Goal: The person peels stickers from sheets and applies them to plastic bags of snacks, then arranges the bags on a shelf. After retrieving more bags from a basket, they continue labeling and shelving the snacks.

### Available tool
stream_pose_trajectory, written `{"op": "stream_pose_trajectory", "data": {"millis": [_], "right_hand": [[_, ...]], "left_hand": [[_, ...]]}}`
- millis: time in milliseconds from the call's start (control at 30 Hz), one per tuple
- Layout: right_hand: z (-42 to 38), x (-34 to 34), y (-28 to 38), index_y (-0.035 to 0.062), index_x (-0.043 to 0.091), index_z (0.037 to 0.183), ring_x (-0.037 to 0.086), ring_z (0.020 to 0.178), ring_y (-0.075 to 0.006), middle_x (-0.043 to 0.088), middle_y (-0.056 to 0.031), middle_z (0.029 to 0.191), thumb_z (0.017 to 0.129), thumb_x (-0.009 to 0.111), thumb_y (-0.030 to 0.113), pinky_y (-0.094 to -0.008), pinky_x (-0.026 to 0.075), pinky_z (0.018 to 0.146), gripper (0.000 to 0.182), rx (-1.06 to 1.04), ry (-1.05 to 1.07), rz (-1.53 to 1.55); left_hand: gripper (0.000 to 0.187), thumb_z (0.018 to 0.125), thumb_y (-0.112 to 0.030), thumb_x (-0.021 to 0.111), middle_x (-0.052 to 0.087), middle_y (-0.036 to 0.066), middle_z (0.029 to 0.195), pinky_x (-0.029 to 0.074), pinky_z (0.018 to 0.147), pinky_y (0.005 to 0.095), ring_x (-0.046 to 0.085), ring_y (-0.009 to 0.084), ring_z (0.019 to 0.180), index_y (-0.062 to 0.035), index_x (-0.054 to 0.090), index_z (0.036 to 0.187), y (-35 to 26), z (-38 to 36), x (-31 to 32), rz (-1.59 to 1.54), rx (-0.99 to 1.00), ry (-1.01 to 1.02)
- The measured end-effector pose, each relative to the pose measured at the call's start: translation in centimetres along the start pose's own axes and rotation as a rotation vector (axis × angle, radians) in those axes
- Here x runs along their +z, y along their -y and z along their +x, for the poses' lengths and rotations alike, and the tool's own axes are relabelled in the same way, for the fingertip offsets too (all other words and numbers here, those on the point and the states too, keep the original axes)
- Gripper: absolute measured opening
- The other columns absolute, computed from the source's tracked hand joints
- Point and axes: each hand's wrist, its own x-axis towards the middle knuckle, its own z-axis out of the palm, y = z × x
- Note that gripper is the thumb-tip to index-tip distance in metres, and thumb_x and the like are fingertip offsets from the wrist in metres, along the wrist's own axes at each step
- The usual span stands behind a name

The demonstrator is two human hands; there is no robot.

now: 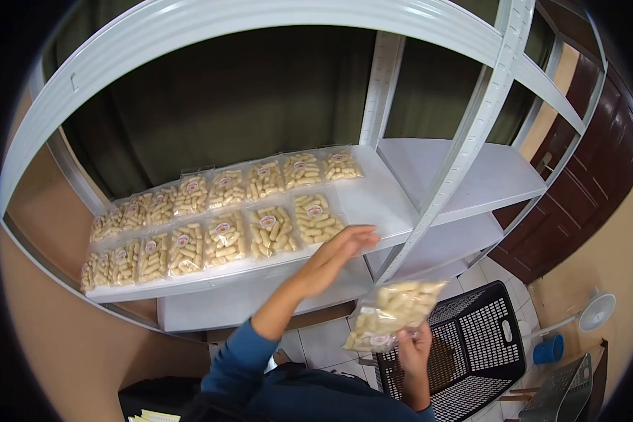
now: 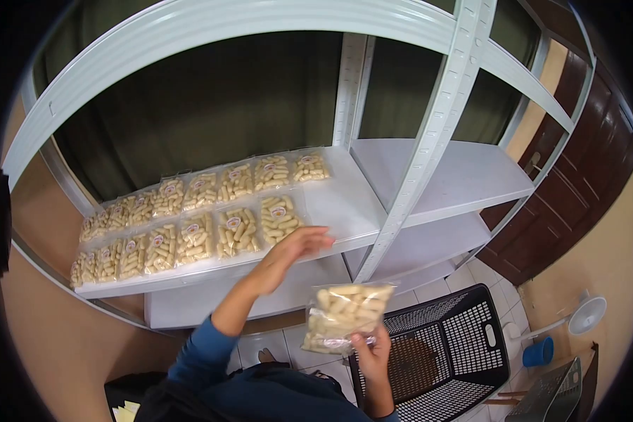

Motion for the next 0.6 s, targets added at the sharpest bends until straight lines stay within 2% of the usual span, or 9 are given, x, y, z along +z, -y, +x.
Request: {"op": "stream_pose_trajectory", "data": {"millis": [33, 67, 167, 233, 267, 400, 433, 533, 600], "right_hand": [[0.8, 0.2, 0.2, -0.0051, 0.043, 0.11, 0.054, 0.079, -0.0111, 0.057, -0.007, 0.091, 0.08, 0.054, 0.004, -0.0229, 0.043, 0.071, 0.033, -0.059, -0.037, 0.011], [1.5, 0.6, 0.7, -0.0051, 0.043, 0.11, 0.054, 0.079, -0.0111, 0.057, -0.007, 0.091, 0.08, 0.054, 0.004, -0.0229, 0.043, 0.071, 0.033, -0.065, -0.052, 0.018], [3.0, 2.2, 1.8, -0.0058, 0.043, 0.111, 0.053, 0.084, -0.0116, 0.056, -0.008, 0.096, 0.081, 0.054, 0.005, -0.023, 0.042, 0.075, 0.034, 0.051, 0.046, -0.021], [3.6, 4.6, 1.5, -0.0051, 0.043, 0.112, 0.052, 0.087, -0.0121, 0.055, -0.0082, 0.097, 0.081, 0.054, 0.006, -0.022, 0.04, 0.077, 0.034, -0.015, 0.107, -0.079], [3.7, 5.4, 1.5, -0.004, 0.043, 0.112, 0.05, 0.088, -0.0128, 0.053, -0.0098, 0.101, 0.081, 0.055, 0.007, -0.0226, 0.039, 0.078, 0.035, 0.035, 0.113, -0.032], [4.5, 6.0, 0.1, -0.0025, 0.043, 0.115, 0.046, 0.091, -0.016, 0.047, -0.0112, 0.107, 0.077, 0.059, 0.007, -0.0269, 0.036, 0.082, 0.043, -0.075, 0.217, -0.223], [5.3, 6.2, 0.7, -0.0025, 0.043, 0.115, 0.046, 0.091, -0.016, 0.047, -0.0112, 0.107, 0.077, 0.059, 0.007, -0.0269, 0.036, 0.082, 0.043, -0.077, 0.22, -0.22], [8.2, 5.9, 3.8, -0.001, 0.043, 0.118, 0.049, 0.093, -0.0163, 0.046, -0.0118, 0.112, 0.077, 0.06, 0.009, -0.0255, 0.04, 0.078, 0.046, -0.255, 0.197, -0.138], [10.2, 5.9, 6.8, -0.0008, 0.044, 0.118, 0.053, 0.091, -0.014, 0.049, -0.0113, 0.112, 0.077, 0.058, 0.004, -0.0232, 0.044, 0.073, 0.044, 0.085, 0.5, 0.07]], "left_hand": [[0.056, 0.083, -0.04, 0.051, 0.047, 0.015, 0.117, 0.033, 0.094, 0.0364, 0.045, 0.0243, 0.109, -0.0016, 0.039, 0.121, 0.1, -1.4, 0.5, -0.487, -0.044, -0.045], [0.056, 0.083, -0.04, 0.051, 0.047, 0.015, 0.117, 0.033, 0.094, 0.0364, 0.045, 0.0243, 0.109, -0.0016, 0.039, 0.121, -0.1, -2.5, 1.2, -0.481, -0.05, -0.03], [0.048, 0.085, -0.023, 0.053, 0.045, 0.011, 0.12, 0.037, 0.088, 0.0291, 0.046, 0.0172, 0.107, -0.0029, 0.034, 0.125, 0.0, -5.3, 3.3, -0.406, 0.023, 0.003], [0.046, 0.082, -0.013, 0.057, 0.044, 0.01, 0.12, 0.038, 0.087, 0.0275, 0.045, 0.0128, 0.105, -0.0003, 0.037, 0.121, 0.1, -6.2, 3.8, -0.395, -0.207, -0.152], [0.046, 0.082, -0.013, 0.057, 0.044, 0.01, 0.12, 0.038, 0.087, 0.0275, 0.045, 0.0128, 0.105, -0.0003, 0.037, 0.121, 0.0, -6.4, 3.7, -0.396, -0.202, -0.156], [0.028, 0.079, -0.008, 0.06, 0.06, 0.005, 0.091, 0.045, 0.072, 0.0236, 0.055, 0.01, 0.082, 0.0026, 0.052, 0.104, -0.8, -7.4, 2.6, -0.327, -0.162, -0.339], [0.028, 0.079, -0.008, 0.06, 0.06, 0.005, 0.091, 0.045, 0.072, 0.0236, 0.055, 0.01, 0.082, 0.0026, 0.052, 0.104, -0.7, -7.7, 2.2, -0.324, -0.16, -0.342], [0.026, 0.079, -0.014, 0.062, 0.063, 0.008, 0.084, 0.045, 0.069, 0.0251, 0.057, 0.0092, 0.077, 0.0004, 0.056, 0.099, -1.6, -9.2, 0.6, 0.053, -0.206, -0.118], [0.027, 0.079, -0.015, 0.062, 0.063, 0.008, 0.084, 0.045, 0.069, 0.0256, 0.057, 0.0099, 0.076, 0.0003, 0.056, 0.1, -1.9, -9.7, 0.5, 0.1, -0.189, -0.025]]}}
